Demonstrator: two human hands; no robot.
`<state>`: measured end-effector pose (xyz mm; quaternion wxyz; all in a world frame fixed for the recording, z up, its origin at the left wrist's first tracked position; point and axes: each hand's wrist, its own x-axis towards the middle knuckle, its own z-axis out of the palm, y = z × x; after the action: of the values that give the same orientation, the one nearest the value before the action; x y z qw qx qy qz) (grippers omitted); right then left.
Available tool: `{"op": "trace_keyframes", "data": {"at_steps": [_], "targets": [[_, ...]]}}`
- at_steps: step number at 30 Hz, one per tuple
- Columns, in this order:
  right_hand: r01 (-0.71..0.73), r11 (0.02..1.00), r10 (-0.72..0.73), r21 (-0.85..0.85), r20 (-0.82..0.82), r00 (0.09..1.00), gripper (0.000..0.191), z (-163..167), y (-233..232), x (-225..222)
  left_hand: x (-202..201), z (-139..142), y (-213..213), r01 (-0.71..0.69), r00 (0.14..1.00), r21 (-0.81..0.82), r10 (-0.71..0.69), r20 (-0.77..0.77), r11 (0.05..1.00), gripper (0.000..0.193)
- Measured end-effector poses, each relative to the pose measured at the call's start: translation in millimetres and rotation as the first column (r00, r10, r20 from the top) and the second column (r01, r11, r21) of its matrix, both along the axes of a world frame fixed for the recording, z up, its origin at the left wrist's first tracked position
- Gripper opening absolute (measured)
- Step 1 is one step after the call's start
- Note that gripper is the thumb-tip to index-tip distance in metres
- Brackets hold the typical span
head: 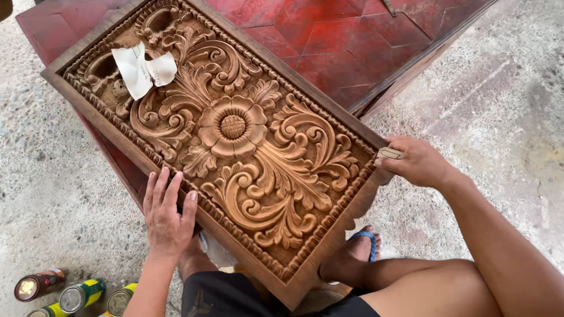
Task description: The person sits on a low stool with a carved wooden decorative panel resting across their lap and sands its recessed floral relief by hand using sandpaper, working over different areas of the carving and repositioning the panel as they go.
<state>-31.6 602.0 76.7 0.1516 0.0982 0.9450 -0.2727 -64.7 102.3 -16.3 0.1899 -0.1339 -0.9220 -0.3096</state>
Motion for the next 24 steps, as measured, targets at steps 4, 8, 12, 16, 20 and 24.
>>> {"op": "trace_keyframes", "data": {"at_steps": [4, 8, 12, 16, 20, 24], "targets": [[0.092, 0.980, -0.095, -0.175, -0.010, 0.995, 0.032, -3.8, -3.7, 18.9, 43.5, 1.9, 20.1, -0.081, 0.984, -0.024, 0.084, 0.156, 0.996, 0.058], [-0.004, 1.000, 0.005, 0.015, -0.051, 0.999, 0.025, 4.2, -12.1, 21.9, 107.3, 2.0, 34.3, -0.087, 0.982, 0.020, 0.082, 0.170, 0.996, 0.068], [0.006, 0.997, -0.020, 0.078, 0.177, 0.984, 0.027, 17.2, -31.3, 33.1, 128.8, 4.6, 29.3, -0.159, 0.955, 0.157, 0.112, 0.273, 0.975, 0.071], [-0.156, 0.986, 0.164, -0.051, 0.207, 0.965, 0.030, 24.9, -50.7, 43.3, 123.5, 12.6, 19.8, -0.256, 0.956, 0.105, 0.235, 0.175, 0.961, 0.061], [-0.242, 0.966, 0.236, 0.090, 0.077, 0.969, 0.024, 27.4, -59.9, 40.8, 101.0, 20.3, 26.2, -0.153, 0.986, -0.050, 0.155, 0.058, 0.987, 0.046], [-0.027, 1.000, 0.027, 0.011, -0.031, 0.999, 0.031, 27.6, -81.7, 25.8, 59.4, 24.3, 36.8, 0.053, 0.988, -0.126, -0.034, 0.149, 0.991, 0.046]]}}
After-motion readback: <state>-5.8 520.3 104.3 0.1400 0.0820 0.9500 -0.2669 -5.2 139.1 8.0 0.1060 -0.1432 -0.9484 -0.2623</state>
